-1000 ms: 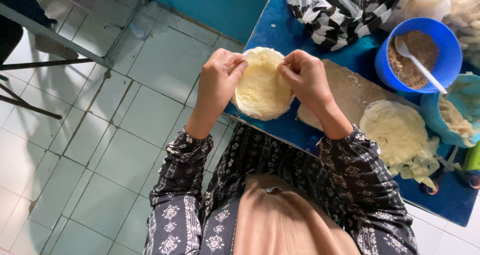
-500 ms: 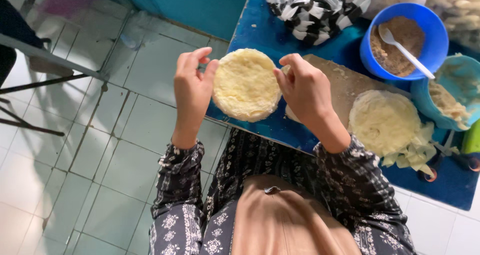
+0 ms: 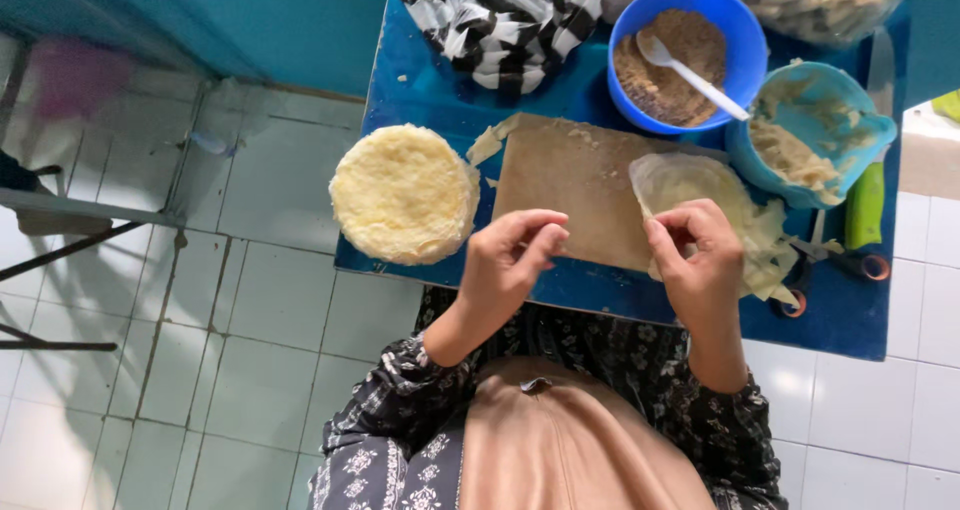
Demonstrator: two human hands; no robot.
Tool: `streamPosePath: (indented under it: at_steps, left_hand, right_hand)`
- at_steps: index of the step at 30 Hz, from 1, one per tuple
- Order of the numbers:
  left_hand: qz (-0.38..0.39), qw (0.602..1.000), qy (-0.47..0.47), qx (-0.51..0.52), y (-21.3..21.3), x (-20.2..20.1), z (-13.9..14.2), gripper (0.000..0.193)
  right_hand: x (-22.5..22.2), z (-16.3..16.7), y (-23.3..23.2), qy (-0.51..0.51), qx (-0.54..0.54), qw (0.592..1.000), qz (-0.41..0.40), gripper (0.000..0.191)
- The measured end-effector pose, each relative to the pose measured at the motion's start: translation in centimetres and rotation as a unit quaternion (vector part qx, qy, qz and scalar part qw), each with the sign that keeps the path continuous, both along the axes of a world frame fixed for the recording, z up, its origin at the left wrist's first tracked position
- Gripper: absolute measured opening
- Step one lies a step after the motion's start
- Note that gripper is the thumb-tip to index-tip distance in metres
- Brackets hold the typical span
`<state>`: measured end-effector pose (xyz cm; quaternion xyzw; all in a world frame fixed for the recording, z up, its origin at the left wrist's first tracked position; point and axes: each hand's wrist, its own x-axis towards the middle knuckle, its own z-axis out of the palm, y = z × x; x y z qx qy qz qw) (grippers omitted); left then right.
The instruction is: The person peels thin layers off round layered cake discs by hand, stacking the separated sheets on the table, then uses scissors to cut the peeled sheets and remaining cake pieces into smaller pieces, adding them to a pile of cut pieces on the table.
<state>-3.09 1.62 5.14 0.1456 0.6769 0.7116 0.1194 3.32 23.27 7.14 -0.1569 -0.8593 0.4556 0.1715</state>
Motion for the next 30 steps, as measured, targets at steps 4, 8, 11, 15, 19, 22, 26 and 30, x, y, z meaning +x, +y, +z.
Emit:
streamPosePath:
  at_steps: [4,8,11,15,19,22,26,30]
  left_hand:
    - [-0.114,0.954,-0.175,0.214,4.2,0.1,-2.6,0.043]
    - [-0.11,0.856,-0.363,0.35,4.5,0.3,-4.6,0.056]
    - [-0.102,0.896,-0.297,0.313,4.5,1.6,-4.2,0.059]
    - [-0.152,0.977,-0.021,0.147,3.7,3.0,-1.8,0.056]
    - [-0.13,0.987,0.094,0.029,3.7,3.3,0.4,0.045]
    - [-0.112,0.988,0.111,0.001,3.4,3.3,1.3,0.04]
    - [-0.074,0.982,0.168,-0.054,3.0,3.3,1.8,0.031]
    - [-0.032,0.973,0.212,-0.084,3.2,3.1,2.2,0.027]
  right_hand:
    - [0.4,0.3,-0.2,0.082,-0.084,0.986,0.119,0.006]
    - [0.9,-0.6,-1.5,0.069,-0.011,0.965,0.254,0.012]
    - [1.1,-1.9,-1.6,0.054,-0.198,0.962,0.178,0.015]
    - [1.3,-3.7,-1.1,0.064,-0.34,0.933,0.1,0.021]
    - [1.5,-4.8,-0.6,0.108,-0.399,0.905,0.102,0.017]
    - [1.9,-5.2,-0.6,0.112,-0.429,0.893,0.081,0.015]
    - [2.4,-5.5,-0.8,0.133,-0.456,0.877,0.081,0.013]
    - [2.9,-5.8,-1.0,0.116,-0.422,0.896,0.068,0.015]
